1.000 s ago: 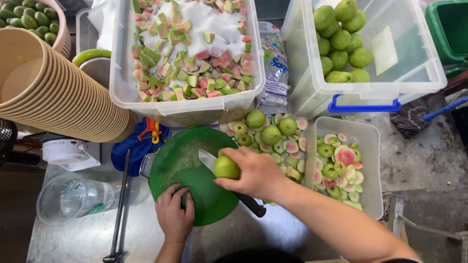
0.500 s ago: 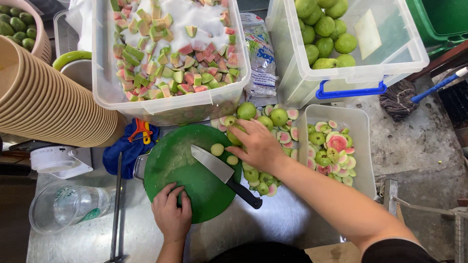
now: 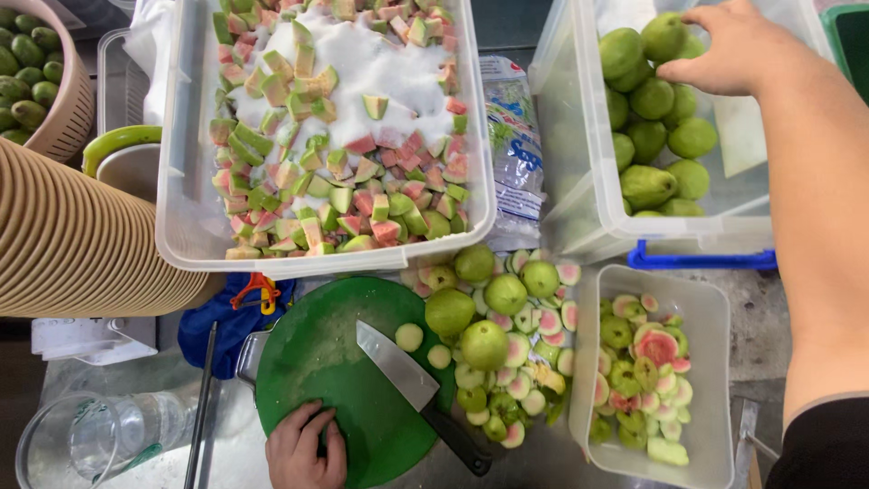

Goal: The person cuts green guavas on a green cutting board using a knife. They slice the fruit into pieces and place them into a large plastic container that already contains chopped fruit and sugar. The person handles multiple guavas, peeling and dicing them throughout the clip.

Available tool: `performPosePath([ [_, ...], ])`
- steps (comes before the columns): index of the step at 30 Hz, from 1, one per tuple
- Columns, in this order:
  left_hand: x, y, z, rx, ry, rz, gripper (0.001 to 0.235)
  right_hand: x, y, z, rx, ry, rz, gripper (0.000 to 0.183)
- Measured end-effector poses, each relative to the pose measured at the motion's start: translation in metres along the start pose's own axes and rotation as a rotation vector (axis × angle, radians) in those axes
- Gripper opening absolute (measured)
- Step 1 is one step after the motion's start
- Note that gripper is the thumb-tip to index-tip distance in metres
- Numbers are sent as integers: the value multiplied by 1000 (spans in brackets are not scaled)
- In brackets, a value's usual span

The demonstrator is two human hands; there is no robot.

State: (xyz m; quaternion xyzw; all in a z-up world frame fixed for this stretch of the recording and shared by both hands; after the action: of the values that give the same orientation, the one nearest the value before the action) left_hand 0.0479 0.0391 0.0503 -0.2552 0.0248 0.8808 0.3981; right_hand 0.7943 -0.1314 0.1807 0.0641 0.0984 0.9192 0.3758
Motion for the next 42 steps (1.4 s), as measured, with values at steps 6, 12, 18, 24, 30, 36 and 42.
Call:
performPosePath([
  [6, 24, 11, -19, -63, -3, -26, 19, -23, -83, -44, 238, -79, -182, 111],
  [12, 30, 16, -23, -39, -24, -22, 20, -55, -110, -90, 245, -192, -178, 112],
  [18, 31, 16, -26, 11, -47, 47, 18, -62, -112, -92, 24, 49, -29, 102],
  [24, 45, 22, -34, -8, -31, -37, 16, -65, -118, -98, 1, -294, -80, 103],
  [30, 64, 33, -48, 38, -68, -29, 12, -58, -111, -96, 32, -601, -140, 103],
  [36, 45, 26, -37, -56, -41, 24, 15, -33, -82, -50, -164, -270, -16, 85],
  [42, 23, 9, -17, -46, 15, -18, 19, -4, 5, 34, -106, -607, 217, 49],
])
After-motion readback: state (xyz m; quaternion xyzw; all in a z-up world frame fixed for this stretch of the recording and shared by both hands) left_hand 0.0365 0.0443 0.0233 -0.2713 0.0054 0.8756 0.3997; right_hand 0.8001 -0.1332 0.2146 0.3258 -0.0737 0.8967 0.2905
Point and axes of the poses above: each hand's wrist, its own y-axis away from the middle knuckle, its own z-axis out of the back of the hand, x = y × z, the point moved 6 cm from there along -y, towards the middle knuckle, and after that the axes turned 11 degrees about x, right-handed, at the moved point
